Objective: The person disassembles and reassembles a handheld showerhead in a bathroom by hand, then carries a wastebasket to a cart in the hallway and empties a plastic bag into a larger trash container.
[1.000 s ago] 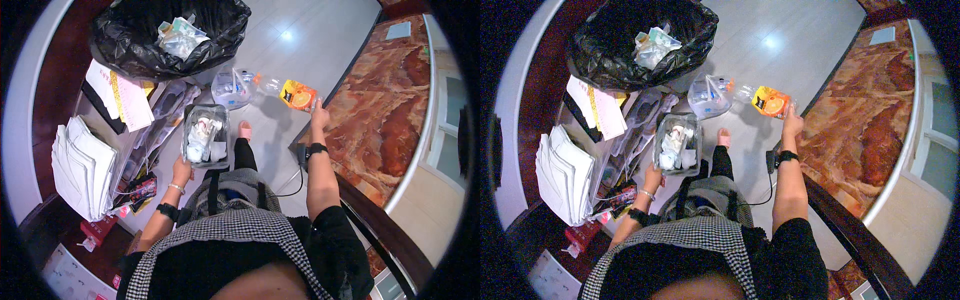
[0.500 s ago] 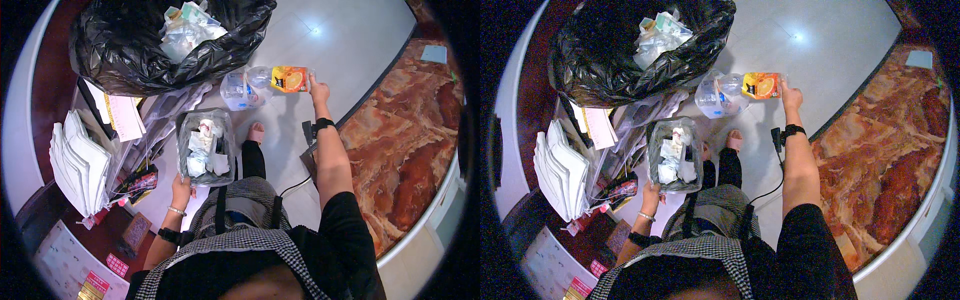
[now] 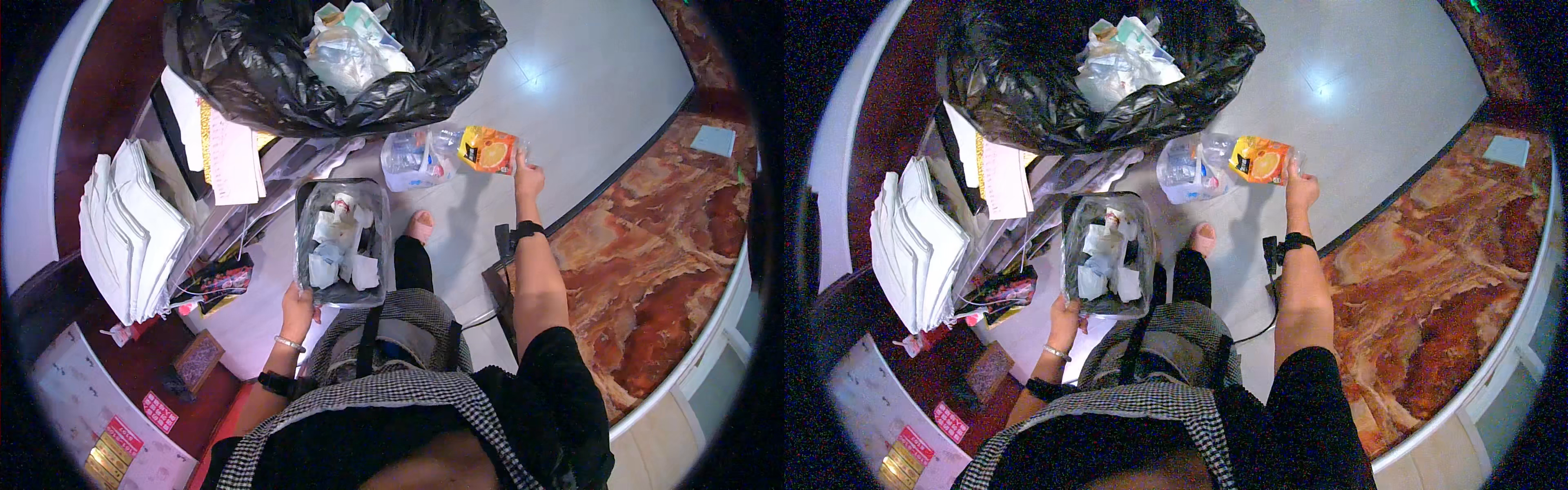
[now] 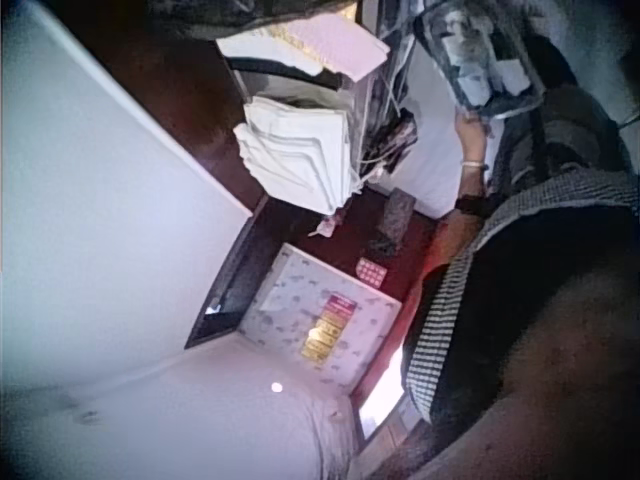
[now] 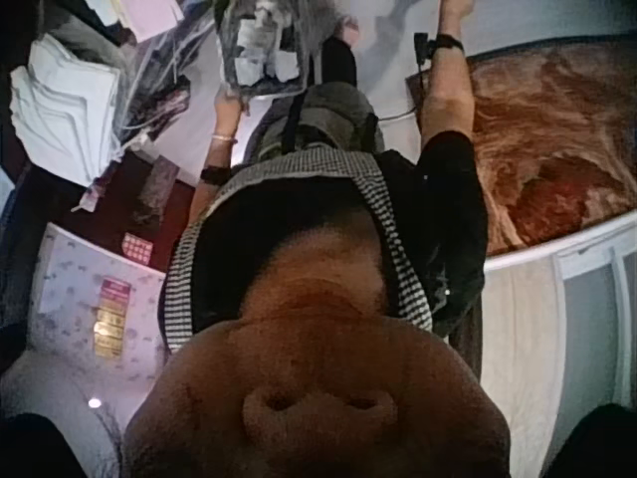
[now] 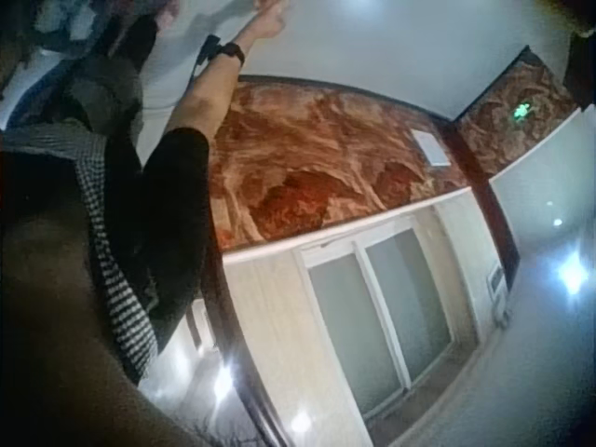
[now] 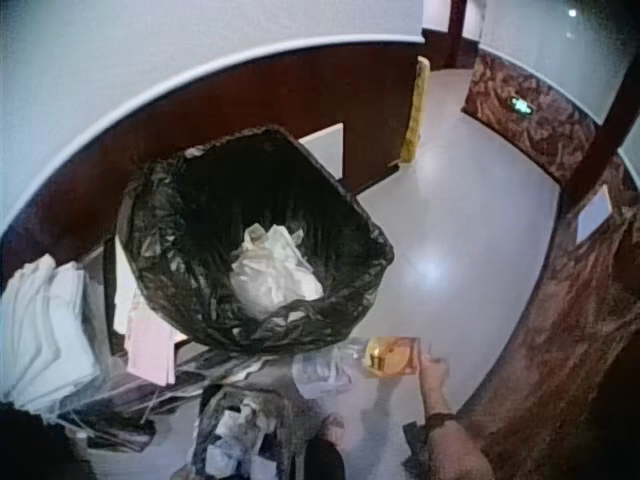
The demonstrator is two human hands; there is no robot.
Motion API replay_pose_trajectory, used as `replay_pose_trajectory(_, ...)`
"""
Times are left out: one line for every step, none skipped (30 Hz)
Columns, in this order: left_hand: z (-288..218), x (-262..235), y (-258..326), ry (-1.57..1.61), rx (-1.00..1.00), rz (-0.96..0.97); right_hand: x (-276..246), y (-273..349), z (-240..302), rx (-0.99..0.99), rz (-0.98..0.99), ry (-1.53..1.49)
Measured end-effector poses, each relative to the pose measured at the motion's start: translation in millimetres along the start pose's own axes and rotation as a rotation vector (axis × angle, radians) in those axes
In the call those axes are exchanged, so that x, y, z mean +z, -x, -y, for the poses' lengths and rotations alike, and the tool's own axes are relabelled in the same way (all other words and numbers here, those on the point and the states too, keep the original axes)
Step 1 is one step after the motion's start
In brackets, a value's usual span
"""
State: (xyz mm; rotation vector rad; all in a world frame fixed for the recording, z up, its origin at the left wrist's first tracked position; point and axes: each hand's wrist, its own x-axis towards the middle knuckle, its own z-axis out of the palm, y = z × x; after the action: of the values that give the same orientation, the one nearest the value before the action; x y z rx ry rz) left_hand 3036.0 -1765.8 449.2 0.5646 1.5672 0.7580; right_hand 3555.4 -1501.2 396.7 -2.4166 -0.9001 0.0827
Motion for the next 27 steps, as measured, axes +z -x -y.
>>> replay_pose_trajectory(0.1, -1.1, -0.5, -0.009, -0.001, -0.002, 2.0, -3.1, 0.5, -0.012, -0.007, 0.009)
replay_pose_trajectory(-0.1, -2.3, 0.0, -0.017, -0.002, -0.006, 5.3, -9.0, 2.5, -0.024, -0.013, 0.018)
replay_pose_trajectory(-1.1, -2.9, 0.7, -0.024, -0.003, -0.010, 8.4, -16.1, 5.5, -0.038, -0.018, 0.026)
replay_pose_trajectory(0.0, -6.5, -0.8, -0.026, 0.011, 0.000, 18.9, -23.3, 4.4, -0.051, 0.027, 0.069)
replay_pose_trajectory(3.5, -13.7, -5.5, -0.038, 0.010, 0.007, 33.4, -31.2, -0.5, -0.058, 0.071, 0.114)
replay_pose_trajectory(6.8, -20.6, -9.5, -0.051, 0.010, 0.015, 45.1, -41.6, -5.3, -0.064, 0.113, 0.159)
replay_pose_trajectory(13.1, -27.5, -5.6, -0.066, -0.012, 0.012, 55.7, -45.9, -12.4, -0.105, 0.124, 0.188)
replay_pose_trajectory(16.5, -27.8, 0.0, -0.008, -0.040, -0.006, 57.0, -50.4, -17.0, -0.146, 0.127, 0.215)
replay_pose_trajectory(19.7, -28.3, 0.4, -0.020, -0.028, -0.019, 59.2, -52.2, -22.7, -0.185, 0.129, 0.242)
replay_pose_trajectory(24.2, -26.6, 6.9, -0.025, -0.022, -0.058, 51.6, -45.9, 4.9, -0.170, 0.241, 0.186)
replay_pose_trajectory(23.3, -24.7, 6.7, -0.033, -0.003, -0.068, 38.5, -51.1, 17.4, -0.179, 0.312, 0.183)
replay_pose_trajectory(22.8, -24.8, 7.4, -0.046, -0.041, -0.105, 27.2, -58.6, 25.5, -0.187, 0.380, 0.179)
replay_pose_trajectory(23.4, -25.9, 9.3, -0.044, -0.062, -0.116, 20.8, -66.9, 30.1, -0.198, 0.448, 0.175)
replay_pose_trajectory(25.5, -28.1, 8.5, -0.042, -0.080, -0.125, 19.4, -77.6, 32.2, -0.271, 0.558, 0.198)
replay_pose_trajectory(28.5, -31.1, 7.9, -0.039, -0.099, -0.135, 16.7, -88.5, 34.0, -0.346, 0.669, 0.211)
replay_pose_trajectory(42.5, -32.3, 1.8, -0.090, -0.111, -0.121, 18.0, -93.3, 51.0, -0.214, 0.757, 0.182)
replay_pose_trajectory(47.4, -34.5, -2.8, -0.074, -0.109, -0.124, 23.8, -94.2, 61.0, -0.069, 0.838, 0.144)
replay_pose_trajectory(53.0, -35.9, -6.7, -0.056, -0.107, -0.129, 43.2, -95.0, 69.1, -0.058, 0.792, 0.156)
replay_pose_trajectory(56.3, -35.1, -7.1, -0.037, -0.107, -0.142, 62.8, -82.8, 82.0, -0.020, 0.766, 0.076)
replay_pose_trajectory(52.3, -31.3, -3.9, 0.000, -0.136, -0.165, 82.2, -62.4, 96.5, 0.020, 0.740, -0.004)
replay_pose_trajectory(49.3, -24.5, -1.1, 0.028, -0.138, -0.179, 95.8, -53.0, 106.3, 0.060, 0.712, -0.083)
replay_pose_trajectory(45.2, -17.2, 1.0, 0.053, -0.137, -0.186, 116.4, -55.1, 97.2, 0.074, 0.819, -0.172)
replay_pose_trajectory(45.2, -9.7, 4.4, 0.089, -0.137, -0.207, 130.2, -46.2, 102.9, 0.078, 0.939, -0.260)
replay_pose_trajectory(56.0, -5.4, 5.7, 0.108, -0.129, -0.228, 142.8, -35.5, 106.6, 0.181, 1.019, -0.361)
replay_pose_trajectory(52.7, -6.7, 6.0, 0.103, -0.118, -0.195, 176.7, -51.7, 71.9, -0.095, 1.018, -0.297)
replay_pose_trajectory(49.7, -10.7, 1.6, 0.103, -0.113, -0.149, 204.5, -70.8, 36.0, -0.361, 0.960, -0.222)
replay_pose_trajectory(52.7, -7.7, 4.7, 0.104, -0.109, -0.178, 218.2, -56.8, 52.0, -0.323, 0.975, -0.196)
